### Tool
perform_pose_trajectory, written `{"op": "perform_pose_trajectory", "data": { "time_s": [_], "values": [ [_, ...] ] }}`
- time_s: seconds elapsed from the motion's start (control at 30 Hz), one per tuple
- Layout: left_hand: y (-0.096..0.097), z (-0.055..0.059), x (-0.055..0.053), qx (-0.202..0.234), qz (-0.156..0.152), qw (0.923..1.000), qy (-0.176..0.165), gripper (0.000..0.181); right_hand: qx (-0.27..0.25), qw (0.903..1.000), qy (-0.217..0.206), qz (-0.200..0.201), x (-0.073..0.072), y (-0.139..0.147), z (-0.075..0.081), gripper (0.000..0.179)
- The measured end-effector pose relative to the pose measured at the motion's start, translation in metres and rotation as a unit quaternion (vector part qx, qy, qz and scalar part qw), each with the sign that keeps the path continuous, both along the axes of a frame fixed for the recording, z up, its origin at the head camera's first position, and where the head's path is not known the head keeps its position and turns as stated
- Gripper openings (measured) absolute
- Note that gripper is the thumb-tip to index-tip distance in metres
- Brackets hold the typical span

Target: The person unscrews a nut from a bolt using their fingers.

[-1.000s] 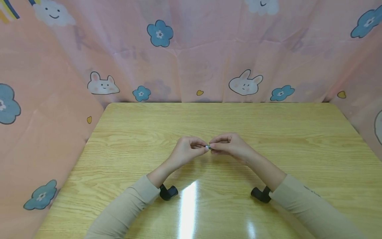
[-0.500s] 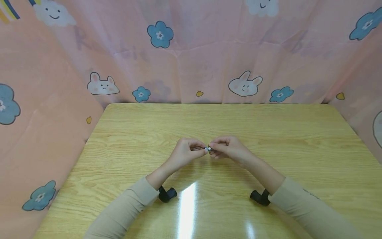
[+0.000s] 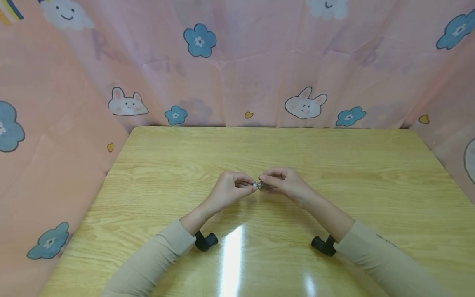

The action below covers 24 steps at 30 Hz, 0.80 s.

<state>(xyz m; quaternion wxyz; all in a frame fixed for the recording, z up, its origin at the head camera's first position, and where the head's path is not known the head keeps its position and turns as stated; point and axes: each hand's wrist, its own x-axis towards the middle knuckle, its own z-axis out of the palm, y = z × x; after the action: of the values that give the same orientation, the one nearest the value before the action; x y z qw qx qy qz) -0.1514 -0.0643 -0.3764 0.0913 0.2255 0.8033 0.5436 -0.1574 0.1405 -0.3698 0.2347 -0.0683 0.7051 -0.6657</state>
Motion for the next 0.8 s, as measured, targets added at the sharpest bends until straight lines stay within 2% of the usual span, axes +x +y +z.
{"op": "perform_pose_trajectory", "data": {
  "time_s": [0.1, 0.2, 0.37, 0.53, 0.63, 0.73, 0.8],
  "values": [
    [-0.001, 0.001, 0.000, 0.000, 0.001, 1.0000, -0.001, 0.014, 0.005, 1.0000, -0.003, 0.006, 0.001, -0.002, 0.000, 0.036],
    [-0.001, 0.002, 0.001, 0.007, -0.001, 0.9999, -0.008, 0.015, 0.022, 0.9996, 0.015, 0.009, 0.002, -0.002, 0.000, 0.032],
    [-0.001, 0.001, 0.001, 0.009, 0.001, 0.9999, -0.014, 0.015, 0.034, 0.9985, 0.041, 0.010, 0.002, 0.000, 0.001, 0.039],
    [0.000, 0.003, 0.003, 0.011, 0.005, 0.9998, -0.016, 0.014, -0.006, 1.0000, 0.003, 0.003, 0.001, -0.001, 0.001, 0.040],
    [0.000, 0.014, 0.009, 0.013, 0.000, 0.9998, -0.014, 0.013, -0.026, 0.9994, -0.024, 0.001, 0.000, -0.002, -0.001, 0.031],
    [0.001, 0.027, 0.015, 0.009, 0.000, 0.9998, -0.019, 0.013, -0.028, 0.9991, -0.031, 0.003, 0.000, -0.002, -0.001, 0.023],
    [0.001, 0.030, 0.016, 0.010, 0.000, 0.9997, -0.021, 0.014, -0.034, 0.9990, -0.028, 0.002, 0.000, -0.002, -0.001, 0.022]
  ]
}}
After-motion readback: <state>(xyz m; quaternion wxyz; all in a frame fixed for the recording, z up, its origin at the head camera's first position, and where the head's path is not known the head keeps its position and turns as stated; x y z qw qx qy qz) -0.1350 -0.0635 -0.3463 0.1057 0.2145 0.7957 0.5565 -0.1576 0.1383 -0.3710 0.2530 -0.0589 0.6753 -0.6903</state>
